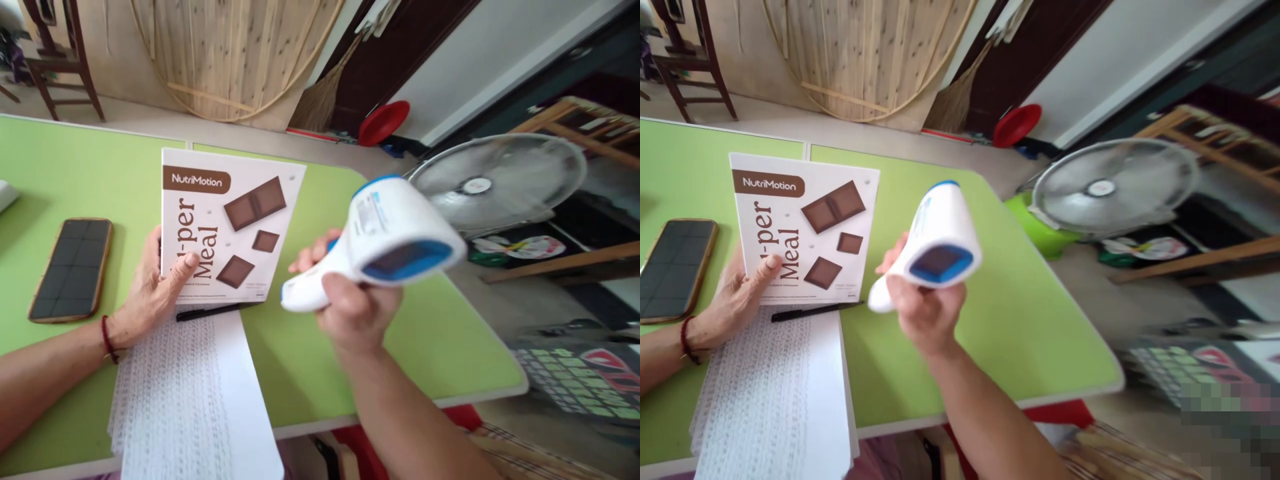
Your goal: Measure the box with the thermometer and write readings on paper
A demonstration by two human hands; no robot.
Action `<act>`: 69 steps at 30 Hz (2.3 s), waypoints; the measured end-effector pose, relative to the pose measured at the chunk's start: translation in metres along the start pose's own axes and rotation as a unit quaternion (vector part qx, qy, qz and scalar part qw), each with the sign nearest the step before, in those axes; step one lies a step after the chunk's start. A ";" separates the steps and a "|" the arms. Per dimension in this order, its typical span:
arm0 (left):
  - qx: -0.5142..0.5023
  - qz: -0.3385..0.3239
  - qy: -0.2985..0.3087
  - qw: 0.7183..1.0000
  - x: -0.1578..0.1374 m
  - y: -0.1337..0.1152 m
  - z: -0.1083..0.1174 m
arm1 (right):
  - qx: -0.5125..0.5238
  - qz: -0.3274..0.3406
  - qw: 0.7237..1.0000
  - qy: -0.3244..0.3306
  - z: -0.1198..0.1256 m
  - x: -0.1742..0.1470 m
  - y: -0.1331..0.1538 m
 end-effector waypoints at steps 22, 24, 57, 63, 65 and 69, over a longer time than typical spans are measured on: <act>-0.039 0.031 -0.003 0.999 0.003 0.003 0.000 | 0.259 -0.328 0.868 0.269 -0.091 -0.102 -0.008; -0.049 0.034 -0.005 0.998 0.003 0.004 0.000 | 0.282 -0.341 0.859 0.257 -0.092 -0.102 -0.009; -0.043 0.049 0.017 0.998 0.004 0.009 -0.004 | 0.266 -0.315 0.872 0.264 -0.087 -0.085 -0.006; -0.049 0.044 0.018 0.998 0.004 0.008 -0.003 | 0.268 -0.314 0.871 0.268 -0.087 -0.084 -0.004; -0.052 0.043 0.021 0.998 0.004 0.008 -0.004 | 0.264 -0.307 0.874 0.269 -0.087 -0.083 -0.003; -0.049 0.036 0.025 0.998 0.005 0.006 -0.004 | 0.257 -0.307 0.876 0.269 -0.088 -0.082 -0.004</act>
Point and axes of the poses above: each hand's wrist, its own x-axis towards the middle knuckle, its own z-axis out of the back of the hand, y = z × x, the point moved 9 cm from there along x, towards the middle knuckle, and after that the axes turned 3 degrees about z, right-handed, at the moved point
